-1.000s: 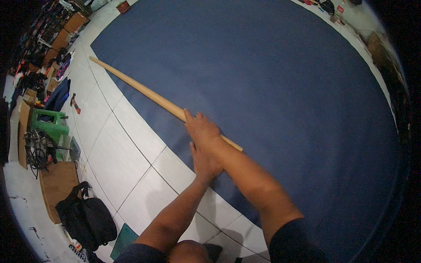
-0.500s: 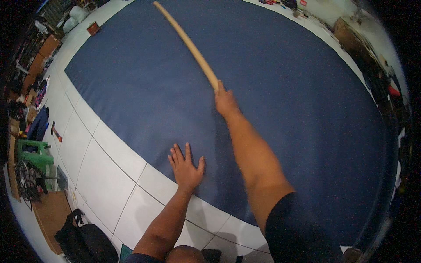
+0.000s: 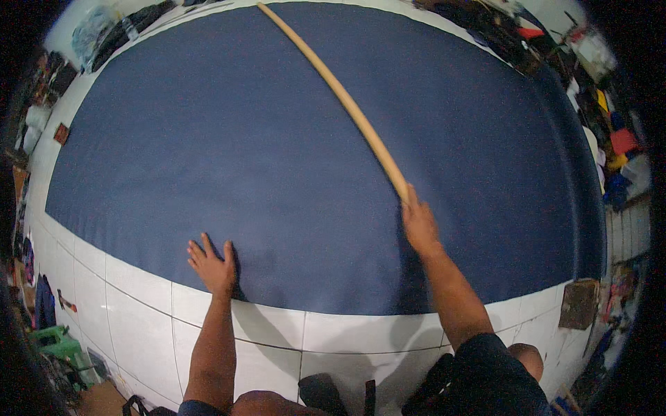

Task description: The person uses a wooden rod to flatten and measure a large blue textile on the floor, then cuts the fabric with shears and moves the cut piece aside.

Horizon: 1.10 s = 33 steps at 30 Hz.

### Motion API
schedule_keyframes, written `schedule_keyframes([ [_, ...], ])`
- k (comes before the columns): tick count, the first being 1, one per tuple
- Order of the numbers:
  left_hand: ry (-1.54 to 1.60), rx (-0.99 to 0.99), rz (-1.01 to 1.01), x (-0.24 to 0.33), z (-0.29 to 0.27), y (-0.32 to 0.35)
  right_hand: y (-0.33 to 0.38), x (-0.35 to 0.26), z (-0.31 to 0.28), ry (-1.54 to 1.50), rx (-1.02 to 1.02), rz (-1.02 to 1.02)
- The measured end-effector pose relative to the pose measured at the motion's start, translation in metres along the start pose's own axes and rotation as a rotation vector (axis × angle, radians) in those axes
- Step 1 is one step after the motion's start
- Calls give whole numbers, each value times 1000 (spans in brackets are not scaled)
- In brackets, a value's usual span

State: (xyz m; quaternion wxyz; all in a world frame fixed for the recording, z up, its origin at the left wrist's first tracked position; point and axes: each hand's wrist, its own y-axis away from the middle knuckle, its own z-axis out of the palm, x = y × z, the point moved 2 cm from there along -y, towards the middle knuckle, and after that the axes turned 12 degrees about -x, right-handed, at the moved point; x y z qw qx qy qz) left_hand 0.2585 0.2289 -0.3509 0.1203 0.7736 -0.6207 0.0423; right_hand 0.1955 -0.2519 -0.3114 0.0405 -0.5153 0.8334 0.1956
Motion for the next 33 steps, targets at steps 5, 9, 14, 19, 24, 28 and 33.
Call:
schedule_keyframes([
  [5,226,44,166,-33,10,-7,102,161,0,29,141,143],
  [9,178,-38,183,-34,7,12,151,251,-8,-48,258,228],
  [14,-19,-115,128,11,21,95,160,260,-39,-162,212,342],
  [19,3,-87,165,15,27,93,156,200,-39,-241,124,279],
  [24,-19,-62,136,2,17,99,141,65,-41,-88,-145,-69],
  [28,-18,-57,147,8,27,96,97,-17,-46,40,-302,-312],
  [33,-10,-28,171,10,29,95,30,-63,-27,84,-269,-411],
])
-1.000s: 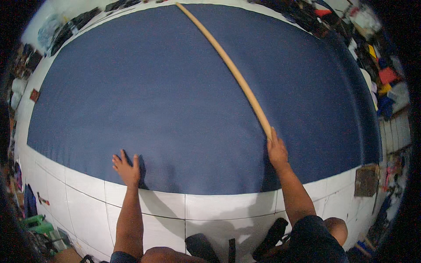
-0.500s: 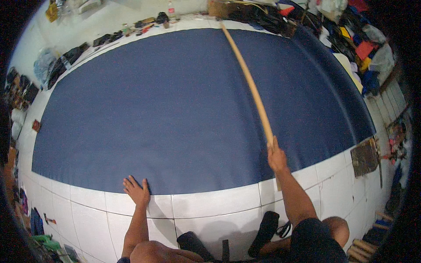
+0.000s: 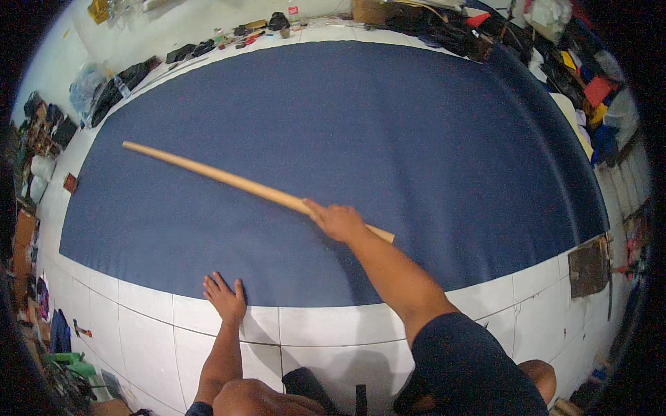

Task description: The person uses a wooden rod to flatten and measure a large blue textile on the floor, then cuts the fabric with shears and moves the cut piece aside.

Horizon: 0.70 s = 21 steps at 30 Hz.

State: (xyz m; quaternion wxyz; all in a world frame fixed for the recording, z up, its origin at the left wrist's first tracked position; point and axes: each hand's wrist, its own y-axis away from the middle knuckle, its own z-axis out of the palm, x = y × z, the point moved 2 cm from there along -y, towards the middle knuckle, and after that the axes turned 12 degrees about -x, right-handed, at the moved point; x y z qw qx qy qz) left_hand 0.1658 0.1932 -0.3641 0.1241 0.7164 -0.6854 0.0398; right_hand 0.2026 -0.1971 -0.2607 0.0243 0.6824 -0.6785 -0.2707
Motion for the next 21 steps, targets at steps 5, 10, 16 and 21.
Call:
schedule_keyframes([
  [5,3,20,5,3,0,-1,-51,27,-8,-177,84,162],
  [10,8,25,-2,-3,-1,1,-21,105,-7,-316,175,373],
  [16,-15,13,3,-4,-3,1,148,194,21,-336,175,605],
  [21,88,-45,7,1,2,0,237,248,61,-317,349,771],
])
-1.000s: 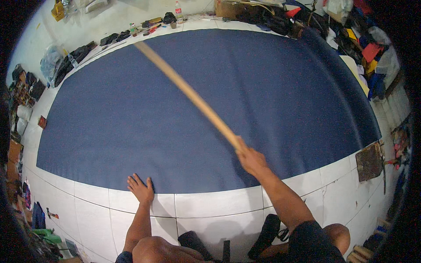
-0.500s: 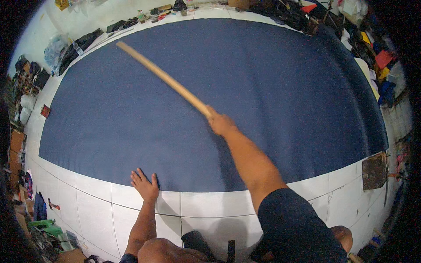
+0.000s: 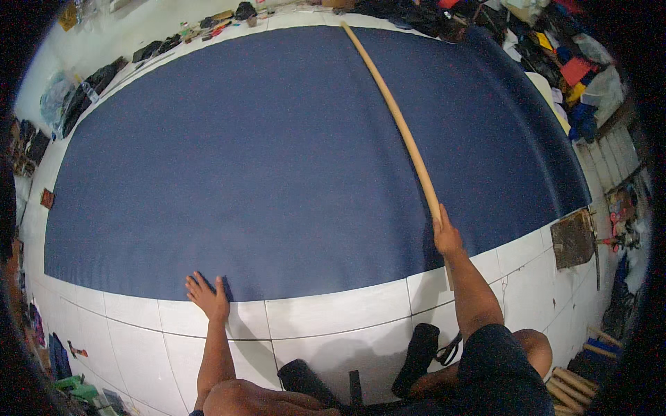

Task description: The person uses a wooden rod to flatten and measure a large blue textile on the floor, then cuts the fabric with shears and moves the cut piece aside.

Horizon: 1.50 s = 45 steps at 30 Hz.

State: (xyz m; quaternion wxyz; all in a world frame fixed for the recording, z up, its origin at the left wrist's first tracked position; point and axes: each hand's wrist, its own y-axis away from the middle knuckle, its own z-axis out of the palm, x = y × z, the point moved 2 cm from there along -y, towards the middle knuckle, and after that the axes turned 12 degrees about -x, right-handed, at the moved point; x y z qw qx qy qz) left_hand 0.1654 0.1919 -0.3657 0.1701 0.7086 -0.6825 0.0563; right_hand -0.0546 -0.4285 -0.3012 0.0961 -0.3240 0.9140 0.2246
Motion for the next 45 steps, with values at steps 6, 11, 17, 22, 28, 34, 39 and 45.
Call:
schedule_keyframes([
  [6,420,303,-320,-72,-27,-7,23,-46,-7,-86,-24,-31],
  [11,811,184,-395,-90,-18,-17,60,-73,47,125,-37,-284],
  [17,479,124,-407,-98,-16,-16,93,-149,86,395,-199,-719],
  [22,465,123,-417,-69,-14,-3,141,-195,132,491,-460,-914],
  [28,421,160,-256,-90,-20,5,185,-248,141,492,-577,-1129],
  [34,423,211,-225,-85,-17,8,168,-271,130,541,-567,-1041],
  [39,431,174,-202,-86,-11,8,168,-259,149,437,-591,-1030],
  [45,1071,186,-211,-124,-10,28,199,-271,165,412,-693,-1147],
])
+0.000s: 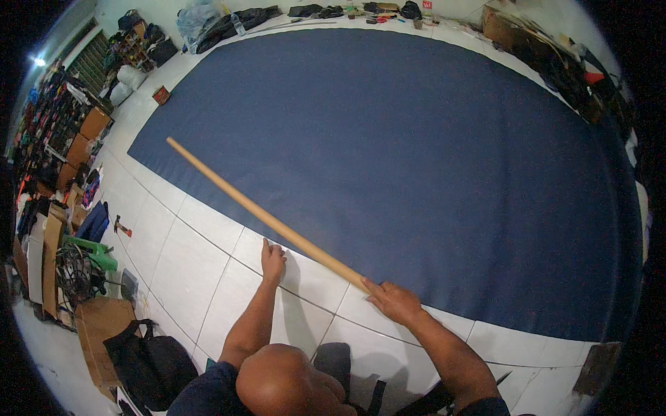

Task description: The person uses a wooden rod to flatten and measure a large blue textile on the floor, then cuts the fabric with shears and moves the cut piece aside.

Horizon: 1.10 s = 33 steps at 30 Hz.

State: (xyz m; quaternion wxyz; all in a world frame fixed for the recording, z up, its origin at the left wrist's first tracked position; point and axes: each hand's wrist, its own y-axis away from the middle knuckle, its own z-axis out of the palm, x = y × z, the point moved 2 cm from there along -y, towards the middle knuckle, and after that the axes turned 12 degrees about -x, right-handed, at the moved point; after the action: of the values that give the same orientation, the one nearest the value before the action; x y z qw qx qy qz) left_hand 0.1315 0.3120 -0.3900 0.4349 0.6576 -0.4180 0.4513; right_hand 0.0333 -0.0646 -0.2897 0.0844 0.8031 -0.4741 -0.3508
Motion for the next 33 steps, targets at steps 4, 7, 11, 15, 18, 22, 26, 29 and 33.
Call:
schedule_keyframes([
  [4,191,32,-196,15,33,48,4,0,20,59,7,-66],
  [7,-188,46,-94,8,29,68,2,-25,34,59,-74,-85],
  [11,-274,89,-45,12,42,70,12,-18,15,186,-255,-115],
  [15,-242,162,36,-8,37,59,76,61,-26,464,45,-87],
  [18,-812,85,-66,-8,-11,38,172,85,-105,325,-386,347],
  [22,-849,166,-290,20,-34,29,315,156,-84,169,-244,711],
  [26,-1102,63,379,62,-11,21,442,176,53,-128,-223,1041],
  [29,-1020,-440,746,123,70,30,479,148,191,-600,-234,1079],
  [33,-1264,-1136,820,215,168,79,453,84,314,-1079,209,1234],
])
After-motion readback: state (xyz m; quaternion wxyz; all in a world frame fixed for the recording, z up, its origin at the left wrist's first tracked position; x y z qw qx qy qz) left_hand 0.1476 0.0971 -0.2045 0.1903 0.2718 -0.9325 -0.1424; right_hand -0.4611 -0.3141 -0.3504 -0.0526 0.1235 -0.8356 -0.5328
